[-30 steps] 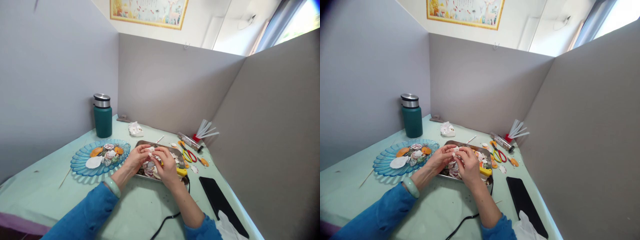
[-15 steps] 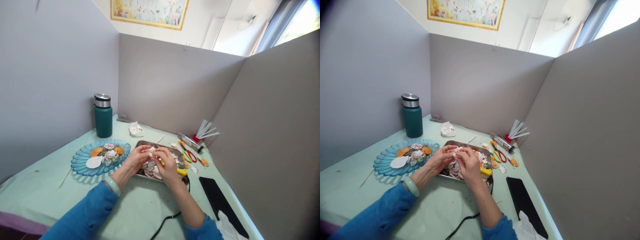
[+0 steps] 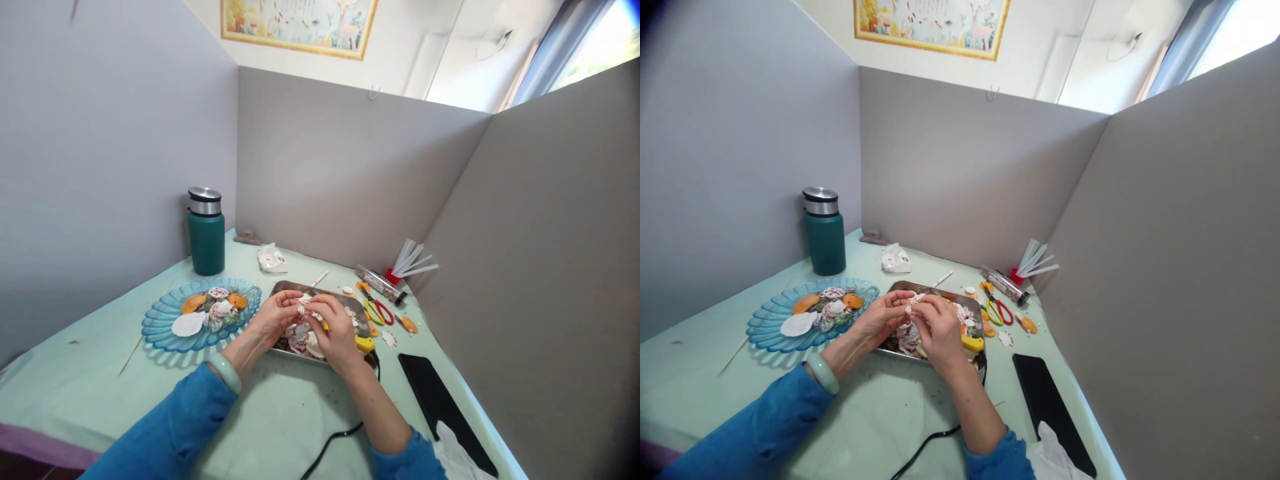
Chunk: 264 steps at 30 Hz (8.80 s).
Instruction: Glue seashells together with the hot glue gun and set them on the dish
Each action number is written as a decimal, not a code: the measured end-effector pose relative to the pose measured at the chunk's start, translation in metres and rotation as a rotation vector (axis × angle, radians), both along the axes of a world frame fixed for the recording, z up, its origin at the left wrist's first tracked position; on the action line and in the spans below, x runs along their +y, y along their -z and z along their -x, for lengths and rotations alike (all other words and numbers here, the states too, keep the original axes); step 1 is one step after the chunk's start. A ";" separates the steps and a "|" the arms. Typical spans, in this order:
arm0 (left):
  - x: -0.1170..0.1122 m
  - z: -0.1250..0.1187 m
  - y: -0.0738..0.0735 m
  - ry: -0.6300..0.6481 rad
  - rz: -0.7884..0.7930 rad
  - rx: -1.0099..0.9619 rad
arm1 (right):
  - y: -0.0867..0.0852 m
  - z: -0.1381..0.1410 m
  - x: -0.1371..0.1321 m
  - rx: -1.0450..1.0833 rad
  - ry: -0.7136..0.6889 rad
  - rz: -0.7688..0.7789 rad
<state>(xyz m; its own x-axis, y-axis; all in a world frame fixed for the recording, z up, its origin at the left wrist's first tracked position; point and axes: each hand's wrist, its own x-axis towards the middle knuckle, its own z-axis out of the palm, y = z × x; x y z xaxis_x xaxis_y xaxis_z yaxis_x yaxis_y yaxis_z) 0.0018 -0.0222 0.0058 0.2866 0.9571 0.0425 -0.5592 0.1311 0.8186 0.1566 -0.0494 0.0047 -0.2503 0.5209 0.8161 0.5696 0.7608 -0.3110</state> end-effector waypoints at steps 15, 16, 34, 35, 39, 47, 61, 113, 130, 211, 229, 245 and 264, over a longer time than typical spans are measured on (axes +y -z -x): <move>0.002 0.001 0.002 0.001 0.079 -0.030 | 0.001 0.000 -0.002 0.064 0.005 0.068; 0.002 0.001 0.001 -0.003 0.083 -0.024 | 0.000 0.000 -0.002 0.070 0.006 0.065; 0.002 0.002 0.003 0.021 0.052 -0.021 | -0.001 0.003 -0.002 0.138 -0.082 0.072; 0.002 0.002 0.003 0.022 0.053 -0.020 | -0.001 0.003 -0.002 0.139 -0.082 0.072; 0.002 0.001 0.003 0.027 0.049 -0.014 | -0.001 0.003 -0.003 0.135 -0.082 0.072; 0.000 0.000 0.000 0.050 0.062 -0.020 | -0.003 0.003 -0.003 0.143 -0.083 0.095; 0.003 0.000 0.003 -0.012 0.064 0.009 | -0.002 0.002 -0.004 0.128 -0.013 0.110; -0.005 -0.012 0.003 -0.174 -0.233 0.242 | 0.010 0.000 0.001 -0.073 0.252 0.060; -0.004 -0.013 0.009 -0.254 -0.361 0.331 | 0.007 0.000 0.002 0.040 0.166 0.096; -0.001 -0.009 0.008 -0.167 -0.125 0.123 | 0.007 0.000 -0.001 0.033 0.172 0.096; -0.003 -0.009 0.004 -0.168 -0.131 0.136 | 0.007 0.000 0.000 -0.043 0.202 0.069; -0.001 -0.009 0.006 -0.162 -0.154 0.157 | 0.008 0.000 0.000 -0.068 0.191 0.066; -0.004 -0.009 0.003 -0.182 -0.147 0.195 | 0.009 -0.001 0.002 -0.081 0.204 0.039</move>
